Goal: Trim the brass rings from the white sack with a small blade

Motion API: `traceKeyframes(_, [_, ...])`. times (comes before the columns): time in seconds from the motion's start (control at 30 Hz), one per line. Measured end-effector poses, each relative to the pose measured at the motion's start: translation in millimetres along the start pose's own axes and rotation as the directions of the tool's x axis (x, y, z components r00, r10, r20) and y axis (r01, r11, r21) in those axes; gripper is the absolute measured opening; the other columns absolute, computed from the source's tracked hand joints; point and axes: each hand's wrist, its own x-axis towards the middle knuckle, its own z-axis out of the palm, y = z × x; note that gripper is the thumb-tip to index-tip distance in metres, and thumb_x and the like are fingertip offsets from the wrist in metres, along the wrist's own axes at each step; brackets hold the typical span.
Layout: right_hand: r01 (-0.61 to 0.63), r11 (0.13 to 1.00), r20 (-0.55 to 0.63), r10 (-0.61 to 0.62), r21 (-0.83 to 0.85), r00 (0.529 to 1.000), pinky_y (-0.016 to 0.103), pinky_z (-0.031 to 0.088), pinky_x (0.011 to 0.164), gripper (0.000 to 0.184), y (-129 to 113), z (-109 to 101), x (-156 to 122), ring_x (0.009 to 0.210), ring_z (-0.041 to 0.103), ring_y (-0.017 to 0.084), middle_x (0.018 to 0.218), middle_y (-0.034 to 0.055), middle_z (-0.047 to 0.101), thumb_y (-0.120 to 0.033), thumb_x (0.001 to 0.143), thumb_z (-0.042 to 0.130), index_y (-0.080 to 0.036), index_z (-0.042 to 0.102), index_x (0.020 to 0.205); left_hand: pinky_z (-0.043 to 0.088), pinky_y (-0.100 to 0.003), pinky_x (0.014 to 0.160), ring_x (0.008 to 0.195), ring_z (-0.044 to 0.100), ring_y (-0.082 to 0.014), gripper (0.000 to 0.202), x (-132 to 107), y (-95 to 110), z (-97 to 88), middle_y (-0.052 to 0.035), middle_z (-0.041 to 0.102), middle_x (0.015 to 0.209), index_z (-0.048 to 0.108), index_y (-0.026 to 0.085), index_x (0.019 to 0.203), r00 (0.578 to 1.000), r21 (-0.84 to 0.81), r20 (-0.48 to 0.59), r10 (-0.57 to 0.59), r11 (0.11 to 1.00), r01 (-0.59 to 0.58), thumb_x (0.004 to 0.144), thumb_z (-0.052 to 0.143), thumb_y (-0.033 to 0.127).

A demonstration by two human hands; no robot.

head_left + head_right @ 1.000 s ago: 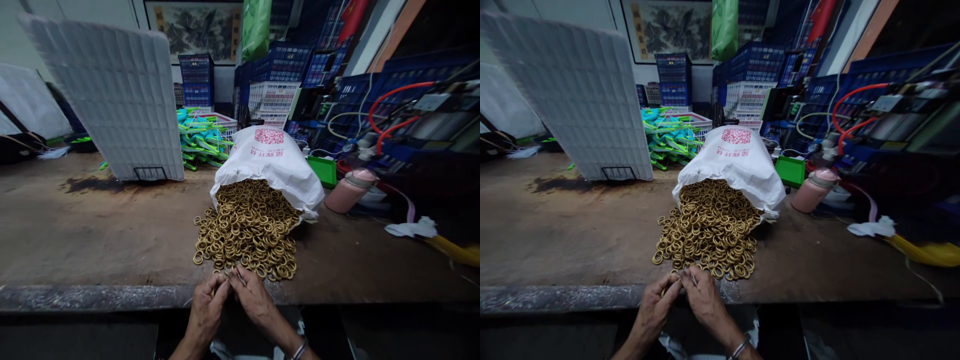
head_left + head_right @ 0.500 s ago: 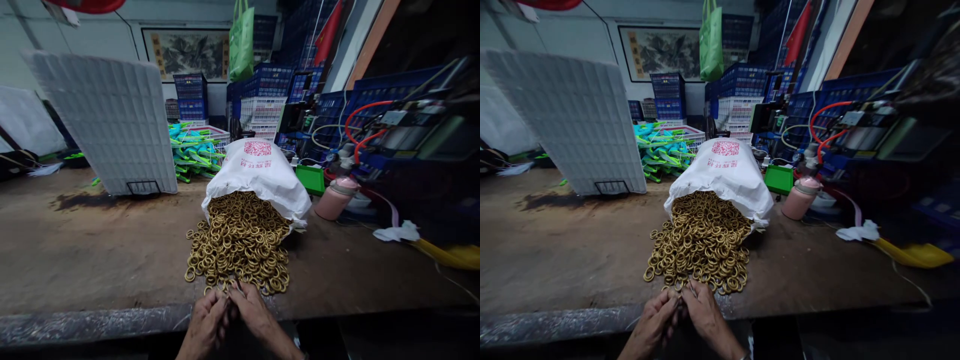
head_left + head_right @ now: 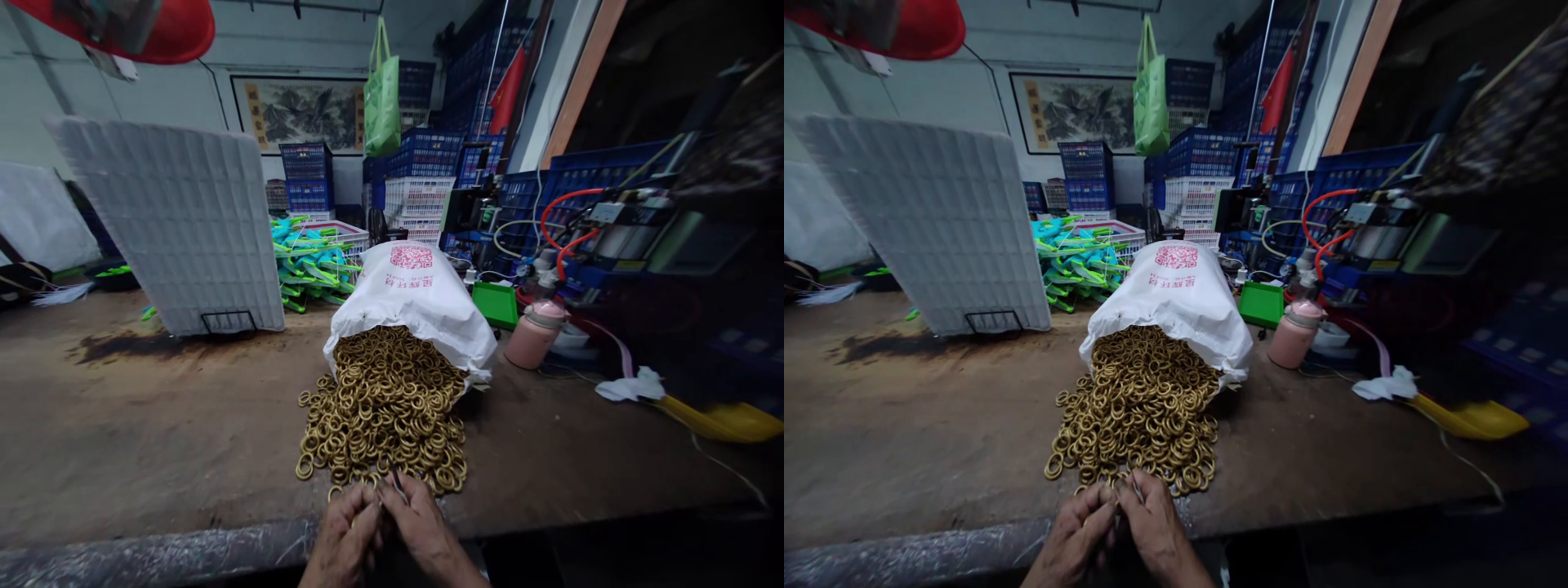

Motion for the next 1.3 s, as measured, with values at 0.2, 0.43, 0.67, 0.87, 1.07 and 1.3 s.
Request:
traceKeyframes(0.2, [-0.011,0.999,0.004,0.011,0.049,1.0,0.02,0.033,0.052,0.041,-7,1,-1,0.054,0.037,0.009,0.057,-0.0036,0.04,-0.057,0.073,0.043,-0.017,0.045,0.063,0.022,-0.019,0.04,0.041,0.03,-0.0048,0.04,-1,6,-0.4,0.0052,0.039,0.048,0.043,0.017,0.058,0.999,-0.11,0.031,-0.014,0.994,0.017,0.071,0.053,0.054])
traceKeyframes(0.43, [-0.034,0.977,0.034,0.027,0.211,0.999,0.019,0.033,0.045,0.048,-11,8,-5,0.046,0.038,0.007,0.054,-0.0039,0.043,-0.064,0.071,0.044,-0.016,0.048,0.067,0.02,-0.016,0.036,0.037,0.032,-0.003,0.038,-7,18,-1.6,0.0051,0.044,0.048,0.048,0.015,0.062,0.997,-0.239,0.032,-0.077,0.967,0.082,0.067,0.059,0.051])
traceKeyframes(0.67, [0.043,0.988,0.055,-0.052,0.145,0.997,0.019,0.034,0.046,0.047,-26,9,-12,0.044,0.039,0.007,0.049,-0.0045,0.043,-0.061,0.076,0.039,-0.017,0.048,0.064,0.019,-0.015,0.035,0.036,0.032,-0.0016,0.031,-17,22,-7.2,0.004,0.047,0.052,0.05,0.014,0.066,0.998,-0.358,0.04,-0.05,0.932,0.061,0.073,0.058,0.043])
traceKeyframes(0.87, [0.139,0.99,0.041,-0.139,0.013,0.989,0.021,0.035,0.049,0.043,-37,10,-15,0.047,0.041,0.008,0.051,-0.0033,0.045,-0.053,0.082,0.036,-0.017,0.048,0.062,0.019,-0.014,0.034,0.038,0.034,-0.0025,0.029,-26,30,-9.5,0.0047,0.045,0.053,0.05,0.014,0.069,0.995,-0.387,0.015,-0.096,0.917,0.094,0.071,0.059,0.042])
traceKeyframes(1.07, [0.145,0.988,0.017,-0.144,-0.059,0.989,0.021,0.035,0.053,0.033,-31,10,-15,0.05,0.043,0.008,0.053,-0.0038,0.046,-0.041,0.084,0.038,-0.017,0.049,0.065,0.02,-0.014,0.033,0.037,0.035,-0.003,0.028,-28,22,-11.5,0.0062,0.045,0.051,0.047,0.016,0.072,0.991,-0.432,-0.06,-0.119,0.898,0.082,0.07,0.06,0.042])
traceKeyframes(1.3, [0.234,0.814,0.11,-0.208,-0.532,0.972,0.021,0.033,0.059,0.015,-16,13,-18,0.062,0.05,0.012,0.067,-0.0001,0.057,-0.017,0.077,0.037,-0.02,0.053,0.077,0.023,-0.013,0.037,0.039,0.036,-0.0027,0.033,-31,9,-16.0,0.007,0.045,0.052,0.045,0.018,0.073,0.975,-0.329,-0.169,-0.142,0.941,0.08,0.07,0.059,0.047])
